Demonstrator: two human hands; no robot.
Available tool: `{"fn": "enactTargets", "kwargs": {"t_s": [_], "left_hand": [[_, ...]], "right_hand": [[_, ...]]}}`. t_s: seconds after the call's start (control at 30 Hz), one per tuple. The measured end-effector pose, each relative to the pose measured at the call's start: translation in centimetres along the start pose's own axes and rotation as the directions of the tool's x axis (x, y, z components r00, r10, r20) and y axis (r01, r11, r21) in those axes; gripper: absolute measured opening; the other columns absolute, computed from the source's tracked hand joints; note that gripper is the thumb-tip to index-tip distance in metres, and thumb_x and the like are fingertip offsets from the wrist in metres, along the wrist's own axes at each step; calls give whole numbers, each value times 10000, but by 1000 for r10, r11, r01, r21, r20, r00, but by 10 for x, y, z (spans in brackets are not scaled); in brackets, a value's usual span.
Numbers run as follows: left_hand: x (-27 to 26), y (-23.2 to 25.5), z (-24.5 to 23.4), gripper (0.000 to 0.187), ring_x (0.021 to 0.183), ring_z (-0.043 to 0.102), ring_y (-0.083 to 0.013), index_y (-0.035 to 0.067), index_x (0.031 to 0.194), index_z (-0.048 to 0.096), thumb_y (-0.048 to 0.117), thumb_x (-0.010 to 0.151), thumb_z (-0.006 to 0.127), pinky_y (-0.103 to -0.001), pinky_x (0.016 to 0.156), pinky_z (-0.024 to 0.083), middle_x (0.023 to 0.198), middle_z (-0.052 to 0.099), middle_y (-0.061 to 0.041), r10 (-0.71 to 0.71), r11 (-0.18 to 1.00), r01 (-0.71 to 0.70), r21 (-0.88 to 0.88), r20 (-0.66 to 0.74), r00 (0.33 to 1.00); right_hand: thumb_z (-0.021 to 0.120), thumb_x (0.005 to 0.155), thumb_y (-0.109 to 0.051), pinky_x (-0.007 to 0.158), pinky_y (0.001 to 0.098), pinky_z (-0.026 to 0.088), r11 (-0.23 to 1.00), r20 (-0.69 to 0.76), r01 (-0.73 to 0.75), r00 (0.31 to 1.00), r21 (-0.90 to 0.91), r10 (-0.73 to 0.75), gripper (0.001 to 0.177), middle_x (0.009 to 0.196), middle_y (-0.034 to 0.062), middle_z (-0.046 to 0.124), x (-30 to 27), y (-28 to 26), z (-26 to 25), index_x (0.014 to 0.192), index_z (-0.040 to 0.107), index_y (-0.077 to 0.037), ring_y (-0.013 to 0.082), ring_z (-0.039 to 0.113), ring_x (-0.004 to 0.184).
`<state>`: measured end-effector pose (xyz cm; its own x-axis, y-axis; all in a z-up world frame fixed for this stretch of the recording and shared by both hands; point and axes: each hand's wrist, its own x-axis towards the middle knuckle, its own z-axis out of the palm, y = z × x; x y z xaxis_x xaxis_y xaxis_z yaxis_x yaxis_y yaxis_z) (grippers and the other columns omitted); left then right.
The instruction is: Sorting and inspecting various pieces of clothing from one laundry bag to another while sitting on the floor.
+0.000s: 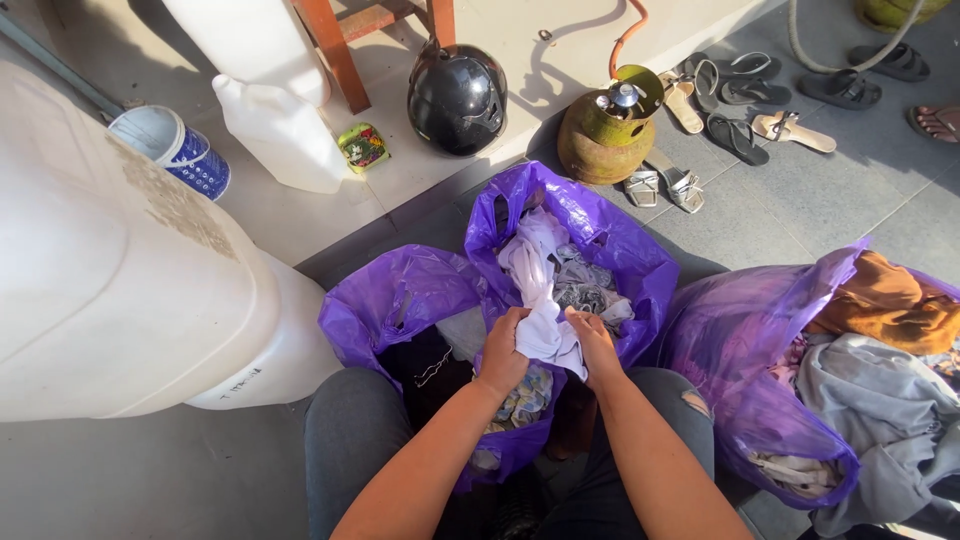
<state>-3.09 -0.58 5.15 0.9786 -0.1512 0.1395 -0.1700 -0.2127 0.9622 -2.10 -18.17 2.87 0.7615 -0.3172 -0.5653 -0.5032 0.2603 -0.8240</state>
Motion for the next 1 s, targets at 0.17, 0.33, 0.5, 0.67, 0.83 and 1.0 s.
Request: {"fn": "enactTargets", "kwargs": {"t_s": [0.17, 0.33, 0.5, 0.67, 0.83, 1.0], "left_hand": [[-16, 41, -15, 193, 971, 661, -362, 141, 1127, 624, 306, 1038, 579, -460, 895, 496, 968, 673, -139, -19, 998, 25, -51, 116, 993], [-34, 74, -22, 232, 949, 695, -274, 179, 1109, 669, 383, 1001, 650, -410, 887, 520, 959, 708, -76, -9, 997, 25, -68, 227, 974], [-40, 103, -50, 381, 1240, 596, -432, 115, 1255, 679, -16, 922, 548, -519, 1056, 464, 1245, 690, -190, -123, 992, 110, 55, 410, 904], [-48, 65, -53, 532, 1267, 583, -386, 109, 1296, 694, -84, 869, 442, -495, 1081, 455, 1272, 686, -207, -287, 951, 310, -16, 331, 899], [-36, 41, -46, 377, 1140, 594, -189, 91, 1282, 716, 56, 961, 521, -377, 1029, 463, 1194, 723, -133, -402, 869, 421, -260, 125, 907], [-17, 50, -58, 733, 1473, 328, -464, -28, 1508, 403, 502, 1030, 568, -565, 1226, 257, 1499, 430, -334, -523, 765, 516, -384, 97, 847]], "right_hand": [[637, 934, -654, 791, 368, 607, 932, 270, -275, 940, 238, 208, 660, 956, 99, 663, 11, -1, 14, 1150, 663, -31, 239, 702, 868], [821, 846, -407, 735, 446, 597, 901, 259, -354, 921, 252, 289, 465, 934, 152, 759, 32, 17, 16, 1087, 740, -18, 311, 722, 783], [795, 789, -69, 721, 358, 523, 974, 47, -17, 999, 227, 6, 383, 919, 128, 744, 28, 7, 22, 1163, 715, -59, 226, 699, 792], [777, 841, -92, 792, 371, 550, 947, -13, -20, 1000, 320, 25, 434, 1044, 137, 750, 31, -5, 22, 1264, 683, -103, 265, 734, 879], [774, 867, -112, 743, 408, 608, 905, 162, -102, 986, 414, 37, 362, 977, 158, 764, 7, -22, 22, 1219, 690, -113, 295, 771, 821], [796, 790, -51, 689, 408, 625, 959, 498, -191, 865, 207, 65, 165, 848, 181, 773, -1, 13, 28, 955, 783, -46, 284, 771, 722]]}}
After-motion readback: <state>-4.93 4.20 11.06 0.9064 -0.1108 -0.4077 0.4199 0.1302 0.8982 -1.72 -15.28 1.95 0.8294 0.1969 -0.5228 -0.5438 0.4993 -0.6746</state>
